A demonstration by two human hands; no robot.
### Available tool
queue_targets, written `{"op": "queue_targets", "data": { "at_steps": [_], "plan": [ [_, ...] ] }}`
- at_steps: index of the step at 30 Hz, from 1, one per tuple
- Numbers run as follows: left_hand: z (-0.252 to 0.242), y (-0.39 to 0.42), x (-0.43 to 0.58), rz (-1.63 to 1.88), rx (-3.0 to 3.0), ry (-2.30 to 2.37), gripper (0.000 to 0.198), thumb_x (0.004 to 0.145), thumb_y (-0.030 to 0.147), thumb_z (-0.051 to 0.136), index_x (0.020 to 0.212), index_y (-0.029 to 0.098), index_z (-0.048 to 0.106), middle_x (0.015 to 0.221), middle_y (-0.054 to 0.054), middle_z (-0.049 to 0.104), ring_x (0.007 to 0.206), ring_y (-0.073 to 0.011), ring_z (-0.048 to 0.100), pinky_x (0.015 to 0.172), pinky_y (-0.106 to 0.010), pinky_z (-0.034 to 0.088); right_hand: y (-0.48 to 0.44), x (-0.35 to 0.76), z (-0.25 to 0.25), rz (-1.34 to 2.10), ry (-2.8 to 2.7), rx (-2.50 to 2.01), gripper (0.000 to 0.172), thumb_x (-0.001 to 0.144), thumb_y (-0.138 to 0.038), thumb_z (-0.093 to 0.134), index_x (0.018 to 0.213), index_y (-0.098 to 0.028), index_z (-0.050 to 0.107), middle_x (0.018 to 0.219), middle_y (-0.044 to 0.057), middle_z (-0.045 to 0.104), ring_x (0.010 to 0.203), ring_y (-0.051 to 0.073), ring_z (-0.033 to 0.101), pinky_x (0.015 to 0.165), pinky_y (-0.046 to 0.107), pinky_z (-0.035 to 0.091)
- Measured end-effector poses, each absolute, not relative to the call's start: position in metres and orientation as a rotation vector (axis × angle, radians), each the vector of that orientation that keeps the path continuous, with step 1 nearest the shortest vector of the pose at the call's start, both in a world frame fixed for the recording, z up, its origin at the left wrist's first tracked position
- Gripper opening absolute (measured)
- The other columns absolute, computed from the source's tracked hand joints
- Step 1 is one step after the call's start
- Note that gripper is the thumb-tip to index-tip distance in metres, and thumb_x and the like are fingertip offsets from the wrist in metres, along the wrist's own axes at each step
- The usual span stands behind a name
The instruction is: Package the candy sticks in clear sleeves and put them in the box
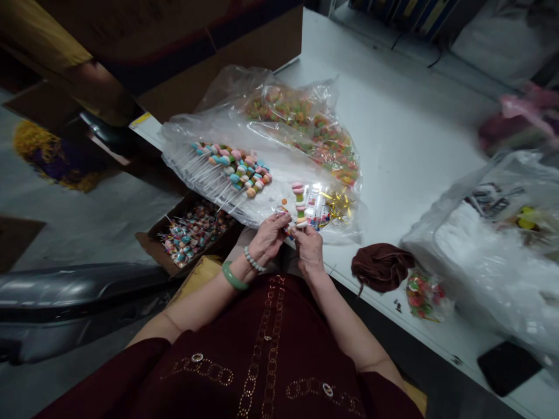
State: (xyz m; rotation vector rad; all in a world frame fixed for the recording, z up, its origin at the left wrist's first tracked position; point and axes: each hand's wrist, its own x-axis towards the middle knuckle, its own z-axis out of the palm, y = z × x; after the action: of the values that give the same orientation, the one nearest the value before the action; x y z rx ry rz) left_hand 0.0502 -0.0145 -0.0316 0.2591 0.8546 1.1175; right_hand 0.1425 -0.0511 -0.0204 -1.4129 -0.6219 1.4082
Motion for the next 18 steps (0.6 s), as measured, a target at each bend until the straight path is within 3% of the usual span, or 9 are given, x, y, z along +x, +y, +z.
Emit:
{"op": "queue_targets", "data": {
  "at_steps": [5, 10, 14, 18],
  "plan": [
    [-0.032, -0.01, 0.036, 0.925, 0.434, 1.0, 0.029, 0.073, 0.039, 0.076, 0.074, 0.013, 0.063, 0.057, 0.002, 0.057, 0.047, -0.0056, 0.049, 0.047, -0.019, 0.037, -0.04, 0.157, -0.022, 1.42, -0.679, -1.499, 0.025, 0.055, -0.034, 0.074, 0.064, -0.02, 0.056, 0.045, -0.008, 0.037, 0.044, 0.006, 0.026, 0.042, 0.023, 0.016],
    [-0.031, -0.004, 0.022, 0.816, 0.376, 0.979, 0.026, 0.067, 0.03, 0.082, 0.074, 0.012, 0.065, 0.067, -0.003, 0.066, 0.056, -0.0094, 0.059, 0.053, -0.021, 0.047, -0.04, 0.161, -0.025, 1.481, -0.672, -1.532, 0.026, 0.057, -0.038, 0.073, 0.063, -0.019, 0.057, 0.042, -0.01, 0.031, 0.041, 0.005, 0.015, 0.042, 0.025, 0.007],
    [-0.03, -0.005, 0.019, 0.853, 0.291, 0.982, 0.024, 0.066, 0.026, 0.083, 0.067, 0.012, 0.063, 0.06, -0.001, 0.063, 0.053, -0.0082, 0.057, 0.054, -0.02, 0.048, -0.042, 0.157, -0.023, 1.497, -0.691, -1.475, 0.024, 0.058, -0.037, 0.074, 0.064, -0.019, 0.059, 0.043, -0.01, 0.033, 0.041, 0.005, 0.019, 0.042, 0.024, 0.013],
    [-0.025, -0.009, 0.018, 0.818, 0.395, 0.878, 0.025, 0.066, 0.028, 0.083, 0.075, 0.01, 0.069, 0.07, -0.004, 0.068, 0.061, -0.0108, 0.062, 0.061, -0.023, 0.052, -0.04, 0.158, -0.024, 1.499, -0.679, -1.484, 0.024, 0.057, -0.036, 0.075, 0.066, -0.019, 0.061, 0.045, -0.009, 0.036, 0.042, 0.006, 0.024, 0.044, 0.024, 0.017]
  ]
}}
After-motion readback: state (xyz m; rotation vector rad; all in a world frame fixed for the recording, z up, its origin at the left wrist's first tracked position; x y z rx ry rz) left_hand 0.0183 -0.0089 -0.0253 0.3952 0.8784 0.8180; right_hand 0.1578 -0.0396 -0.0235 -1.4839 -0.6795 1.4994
